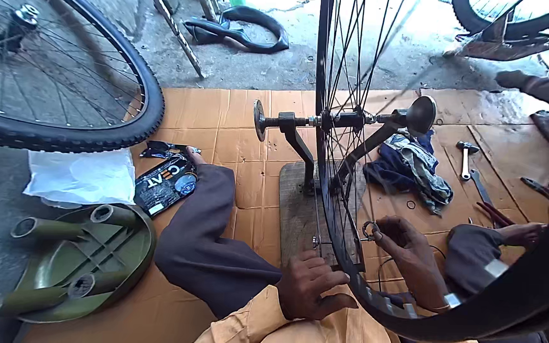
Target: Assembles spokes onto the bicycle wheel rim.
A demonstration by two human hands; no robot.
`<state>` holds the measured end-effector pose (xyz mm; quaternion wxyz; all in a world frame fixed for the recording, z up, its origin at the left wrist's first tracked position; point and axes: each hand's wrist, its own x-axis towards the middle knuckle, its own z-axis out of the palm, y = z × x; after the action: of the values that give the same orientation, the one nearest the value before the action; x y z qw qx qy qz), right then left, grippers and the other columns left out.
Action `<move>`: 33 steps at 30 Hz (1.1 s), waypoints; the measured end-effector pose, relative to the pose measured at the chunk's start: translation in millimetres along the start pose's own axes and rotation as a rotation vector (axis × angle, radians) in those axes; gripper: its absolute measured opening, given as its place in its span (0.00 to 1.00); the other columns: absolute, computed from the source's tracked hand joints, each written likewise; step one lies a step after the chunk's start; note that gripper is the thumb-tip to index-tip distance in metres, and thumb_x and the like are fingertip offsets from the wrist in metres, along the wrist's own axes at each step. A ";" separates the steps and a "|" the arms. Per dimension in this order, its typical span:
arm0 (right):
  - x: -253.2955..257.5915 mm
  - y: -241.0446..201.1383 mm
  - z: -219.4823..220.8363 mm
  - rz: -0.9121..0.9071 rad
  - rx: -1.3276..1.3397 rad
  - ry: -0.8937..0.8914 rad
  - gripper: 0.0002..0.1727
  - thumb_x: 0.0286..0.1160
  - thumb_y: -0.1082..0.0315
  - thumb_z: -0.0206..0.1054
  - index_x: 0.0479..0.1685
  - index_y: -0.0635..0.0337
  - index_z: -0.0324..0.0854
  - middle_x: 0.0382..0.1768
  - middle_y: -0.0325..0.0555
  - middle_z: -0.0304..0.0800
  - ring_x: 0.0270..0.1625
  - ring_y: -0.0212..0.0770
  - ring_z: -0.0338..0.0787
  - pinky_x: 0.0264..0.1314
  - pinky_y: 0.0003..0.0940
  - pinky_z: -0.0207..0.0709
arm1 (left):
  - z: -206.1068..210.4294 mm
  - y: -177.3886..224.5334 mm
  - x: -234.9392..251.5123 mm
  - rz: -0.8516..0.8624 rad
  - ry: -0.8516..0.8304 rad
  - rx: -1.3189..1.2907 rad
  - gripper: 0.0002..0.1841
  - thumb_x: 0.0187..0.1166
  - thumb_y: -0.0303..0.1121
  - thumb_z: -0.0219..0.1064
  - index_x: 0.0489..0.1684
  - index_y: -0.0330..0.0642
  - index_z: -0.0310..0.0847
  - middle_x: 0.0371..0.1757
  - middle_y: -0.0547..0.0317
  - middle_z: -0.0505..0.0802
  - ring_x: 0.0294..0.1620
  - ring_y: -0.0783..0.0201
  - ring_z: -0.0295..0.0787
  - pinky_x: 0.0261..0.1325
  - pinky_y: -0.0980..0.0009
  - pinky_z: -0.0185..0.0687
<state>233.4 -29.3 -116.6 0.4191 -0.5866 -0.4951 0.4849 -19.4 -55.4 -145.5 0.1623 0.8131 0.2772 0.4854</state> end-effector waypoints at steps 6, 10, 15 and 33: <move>2.2 1.0 2.4 -0.011 -0.017 -0.014 0.16 0.70 0.64 0.75 0.57 0.54 0.86 0.40 0.47 0.92 0.38 0.44 0.91 0.40 0.38 0.88 | 4.0 -2.1 1.8 -0.009 -0.021 0.005 0.17 0.84 0.52 0.65 0.44 0.48 0.88 0.20 0.62 0.84 0.22 0.66 0.80 0.32 0.69 0.76; 1.5 -1.2 2.8 -0.011 -0.019 0.008 0.16 0.69 0.66 0.74 0.56 0.55 0.86 0.39 0.47 0.92 0.37 0.42 0.91 0.39 0.35 0.87 | 3.8 -2.0 4.8 0.012 -0.029 0.014 0.15 0.85 0.50 0.64 0.45 0.49 0.88 0.21 0.63 0.84 0.23 0.66 0.80 0.32 0.69 0.75; -1.6 0.2 0.6 0.005 -0.025 0.016 0.16 0.70 0.66 0.74 0.56 0.55 0.86 0.40 0.47 0.93 0.39 0.43 0.91 0.40 0.36 0.88 | 4.8 -2.8 3.9 0.020 -0.045 -0.003 0.15 0.85 0.49 0.64 0.46 0.49 0.88 0.21 0.62 0.85 0.23 0.65 0.80 0.33 0.69 0.75; -1.9 1.3 2.3 -0.018 -0.039 0.004 0.13 0.70 0.67 0.73 0.53 0.56 0.86 0.39 0.45 0.92 0.38 0.42 0.91 0.40 0.35 0.87 | 4.4 -1.3 5.7 0.008 -0.058 0.013 0.15 0.84 0.49 0.64 0.42 0.47 0.85 0.22 0.61 0.86 0.24 0.65 0.81 0.34 0.69 0.76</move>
<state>231.3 -31.3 -118.1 0.4129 -0.5912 -0.5090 0.4700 -13.8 -50.9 -144.3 0.1632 0.8290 0.2721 0.4604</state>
